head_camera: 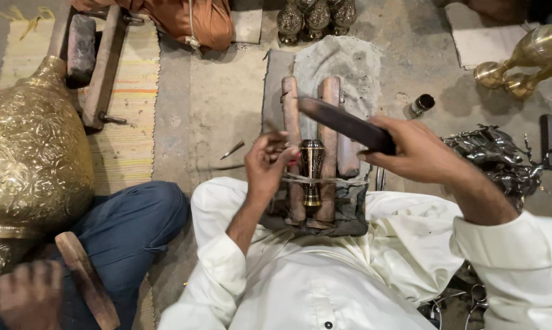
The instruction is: The person sits on the floor with a small brass vessel clamped between wooden forms on a sandbag on their lap. They hold a chisel against the vessel surface with one hand and strike it with a hammer held in the other hand, repositioning the chisel repeatedly to cut a decorative pattern into the brass, occasionally pausing to reposition the vessel or pick up a red marking tool.
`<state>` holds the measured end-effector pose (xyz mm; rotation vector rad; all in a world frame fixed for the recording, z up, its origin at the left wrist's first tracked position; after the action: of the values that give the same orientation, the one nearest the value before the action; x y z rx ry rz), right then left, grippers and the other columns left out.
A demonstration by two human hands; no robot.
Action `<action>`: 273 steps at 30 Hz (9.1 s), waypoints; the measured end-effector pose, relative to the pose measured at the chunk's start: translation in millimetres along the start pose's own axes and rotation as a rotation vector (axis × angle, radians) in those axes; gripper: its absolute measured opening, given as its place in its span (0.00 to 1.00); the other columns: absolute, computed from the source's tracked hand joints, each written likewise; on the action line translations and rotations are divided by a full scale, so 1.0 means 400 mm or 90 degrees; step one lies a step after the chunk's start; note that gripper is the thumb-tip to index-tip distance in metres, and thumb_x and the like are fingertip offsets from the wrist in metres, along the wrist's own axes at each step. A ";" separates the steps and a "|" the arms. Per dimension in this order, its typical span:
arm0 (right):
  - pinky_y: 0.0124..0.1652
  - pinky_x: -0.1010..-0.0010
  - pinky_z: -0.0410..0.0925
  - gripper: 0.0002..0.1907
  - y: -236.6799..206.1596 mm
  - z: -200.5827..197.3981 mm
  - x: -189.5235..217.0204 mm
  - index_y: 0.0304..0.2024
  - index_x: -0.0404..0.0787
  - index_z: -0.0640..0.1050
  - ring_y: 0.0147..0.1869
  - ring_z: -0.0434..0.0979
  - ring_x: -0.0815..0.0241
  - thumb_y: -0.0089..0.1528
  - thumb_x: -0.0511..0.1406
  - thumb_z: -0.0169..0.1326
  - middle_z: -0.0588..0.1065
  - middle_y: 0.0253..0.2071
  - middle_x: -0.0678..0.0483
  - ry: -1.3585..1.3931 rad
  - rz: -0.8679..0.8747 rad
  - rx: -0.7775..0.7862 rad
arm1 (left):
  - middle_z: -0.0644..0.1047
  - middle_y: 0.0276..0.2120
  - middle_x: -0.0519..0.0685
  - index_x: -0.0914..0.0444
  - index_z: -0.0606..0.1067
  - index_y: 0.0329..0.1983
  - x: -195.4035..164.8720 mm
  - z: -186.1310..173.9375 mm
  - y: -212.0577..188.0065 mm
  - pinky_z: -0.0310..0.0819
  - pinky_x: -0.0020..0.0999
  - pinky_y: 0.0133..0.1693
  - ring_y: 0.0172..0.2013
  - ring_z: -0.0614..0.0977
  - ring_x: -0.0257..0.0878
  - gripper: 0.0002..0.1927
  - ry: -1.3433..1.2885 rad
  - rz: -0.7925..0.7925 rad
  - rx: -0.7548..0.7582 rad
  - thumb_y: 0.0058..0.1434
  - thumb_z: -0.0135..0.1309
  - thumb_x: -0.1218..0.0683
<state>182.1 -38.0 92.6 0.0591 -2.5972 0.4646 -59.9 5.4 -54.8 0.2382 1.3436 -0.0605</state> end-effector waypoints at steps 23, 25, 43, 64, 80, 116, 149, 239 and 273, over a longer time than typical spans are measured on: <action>0.44 0.58 0.72 0.23 -0.137 -0.004 -0.094 0.55 0.42 0.78 0.45 0.82 0.47 0.56 0.30 0.61 0.80 0.43 0.47 -0.301 -0.103 -0.427 | 0.83 0.35 0.54 0.61 0.72 0.50 -0.129 0.144 0.076 0.78 0.45 0.35 0.35 0.86 0.52 0.17 0.497 0.289 0.316 0.60 0.63 0.58; 0.43 0.57 0.72 0.22 -0.126 -0.028 -0.092 0.54 0.43 0.77 0.42 0.81 0.47 0.56 0.31 0.62 0.79 0.40 0.47 -0.255 -0.072 -0.394 | 0.84 0.35 0.52 0.60 0.73 0.50 -0.116 0.148 0.082 0.80 0.43 0.34 0.33 0.87 0.48 0.15 0.505 0.239 0.301 0.61 0.62 0.57; 0.46 0.60 0.74 0.19 -0.046 -0.121 -0.001 0.57 0.40 0.78 0.44 0.81 0.53 0.63 0.32 0.61 0.79 0.43 0.47 -0.282 -0.187 -0.393 | 0.83 0.34 0.56 0.64 0.70 0.51 -0.112 0.104 -0.014 0.79 0.41 0.29 0.33 0.87 0.51 0.16 0.394 0.247 0.067 0.67 0.61 0.53; 0.38 0.64 0.71 0.10 -0.041 -0.105 0.122 0.52 0.43 0.80 0.38 0.79 0.56 0.68 0.35 0.59 0.77 0.36 0.54 -0.390 -0.362 -0.480 | 0.84 0.41 0.53 0.66 0.72 0.53 -0.039 0.078 -0.049 0.87 0.32 0.43 0.43 0.88 0.40 0.14 0.231 0.168 -0.060 0.69 0.59 0.57; 0.33 0.70 0.70 0.09 -0.025 -0.100 0.125 0.49 0.50 0.80 0.35 0.79 0.63 0.67 0.33 0.56 0.78 0.33 0.58 -0.705 -0.178 -0.262 | 0.84 0.36 0.50 0.64 0.74 0.47 -0.059 0.092 -0.040 0.84 0.35 0.34 0.35 0.89 0.42 0.11 0.334 0.225 -0.026 0.66 0.62 0.57; 0.45 0.55 0.72 0.22 -0.091 -0.066 -0.043 0.53 0.46 0.78 0.48 0.81 0.47 0.56 0.32 0.60 0.79 0.43 0.50 -0.355 -0.070 -0.323 | 0.83 0.37 0.53 0.60 0.74 0.52 -0.128 0.115 0.062 0.79 0.44 0.34 0.36 0.86 0.51 0.17 0.469 0.275 0.247 0.62 0.63 0.55; 0.27 0.69 0.69 0.15 0.037 -0.068 0.256 0.55 0.45 0.76 0.29 0.79 0.63 0.65 0.35 0.55 0.78 0.31 0.53 -0.653 -0.288 -0.218 | 0.85 0.38 0.52 0.67 0.70 0.47 -0.005 0.080 -0.066 0.84 0.29 0.37 0.36 0.88 0.35 0.13 0.194 0.123 -0.083 0.67 0.62 0.59; 0.43 0.63 0.75 0.24 -0.163 0.017 -0.098 0.61 0.43 0.75 0.42 0.82 0.53 0.63 0.33 0.65 0.79 0.41 0.50 -0.069 -0.071 -0.477 | 0.84 0.40 0.51 0.62 0.74 0.53 -0.120 0.091 0.051 0.82 0.39 0.37 0.39 0.88 0.47 0.18 0.389 0.306 0.337 0.61 0.63 0.60; 0.43 0.62 0.73 0.26 -0.126 -0.039 -0.030 0.59 0.43 0.77 0.43 0.82 0.51 0.57 0.33 0.63 0.80 0.44 0.49 -0.290 -0.120 -0.350 | 0.84 0.39 0.52 0.62 0.74 0.53 -0.090 0.094 0.048 0.83 0.36 0.38 0.39 0.88 0.42 0.17 0.368 0.280 0.339 0.63 0.64 0.57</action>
<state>206.4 -80.7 115.5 0.2427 -3.0256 -0.3822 -28.8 13.0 -9.7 1.0586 1.7991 0.0255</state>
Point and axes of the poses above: each hand's wrist, its own y-axis towards the middle knuckle, its own z-axis out of the palm, x = y × z, the point moved 5 cm from there along y, towards the middle knuckle
